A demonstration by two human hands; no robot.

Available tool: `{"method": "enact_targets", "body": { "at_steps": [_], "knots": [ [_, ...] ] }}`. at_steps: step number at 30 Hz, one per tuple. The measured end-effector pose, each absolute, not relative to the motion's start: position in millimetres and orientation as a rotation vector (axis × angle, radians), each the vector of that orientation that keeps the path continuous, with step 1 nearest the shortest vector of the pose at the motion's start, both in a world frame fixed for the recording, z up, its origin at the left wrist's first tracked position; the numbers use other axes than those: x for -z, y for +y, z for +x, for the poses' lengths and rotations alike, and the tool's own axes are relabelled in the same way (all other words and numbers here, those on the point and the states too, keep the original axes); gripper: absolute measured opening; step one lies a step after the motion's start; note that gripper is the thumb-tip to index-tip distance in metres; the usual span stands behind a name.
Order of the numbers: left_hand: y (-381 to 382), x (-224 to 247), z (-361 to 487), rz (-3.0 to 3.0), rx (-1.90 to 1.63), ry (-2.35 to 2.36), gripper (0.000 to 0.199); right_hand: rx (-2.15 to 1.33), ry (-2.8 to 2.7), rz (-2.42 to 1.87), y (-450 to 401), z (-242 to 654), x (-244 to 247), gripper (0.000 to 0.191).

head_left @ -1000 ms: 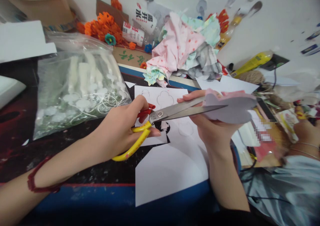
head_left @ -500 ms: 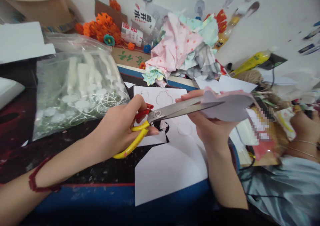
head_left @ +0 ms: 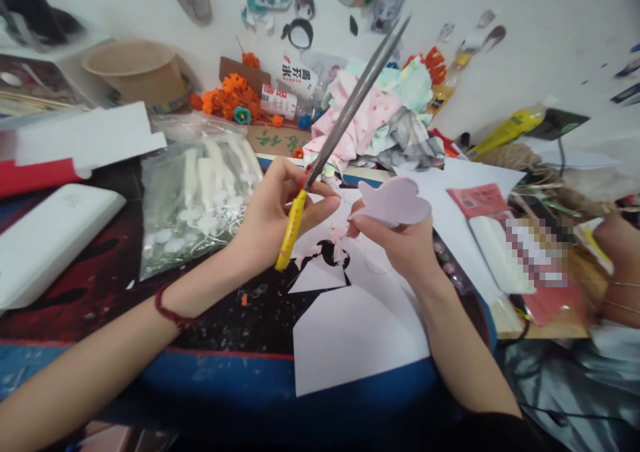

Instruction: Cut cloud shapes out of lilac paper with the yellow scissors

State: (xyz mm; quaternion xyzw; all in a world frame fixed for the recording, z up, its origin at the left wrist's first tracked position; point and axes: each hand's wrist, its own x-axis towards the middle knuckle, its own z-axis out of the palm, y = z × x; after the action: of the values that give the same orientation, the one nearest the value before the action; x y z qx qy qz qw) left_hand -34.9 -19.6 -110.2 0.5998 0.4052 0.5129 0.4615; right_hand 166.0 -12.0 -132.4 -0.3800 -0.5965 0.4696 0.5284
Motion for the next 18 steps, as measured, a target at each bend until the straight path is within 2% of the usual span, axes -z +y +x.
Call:
{"method": "enact_targets", "body": {
  "at_steps": [6, 13, 18],
  "knots": [
    [-7, 94, -18, 1.434, -1.332, 0.896, 0.04, -1.129, -1.459, -0.942, 0, 158, 129, 0.021],
    [-4, 101, -16, 1.411, -1.484, 0.856, 0.044, -1.216, -1.351, -0.841, 7, 151, 139, 0.011],
    [1, 112, -11, 1.426, -1.548, 0.758, 0.05, -1.221, -1.336, -0.853, 6, 150, 143, 0.015]
  ]
}}
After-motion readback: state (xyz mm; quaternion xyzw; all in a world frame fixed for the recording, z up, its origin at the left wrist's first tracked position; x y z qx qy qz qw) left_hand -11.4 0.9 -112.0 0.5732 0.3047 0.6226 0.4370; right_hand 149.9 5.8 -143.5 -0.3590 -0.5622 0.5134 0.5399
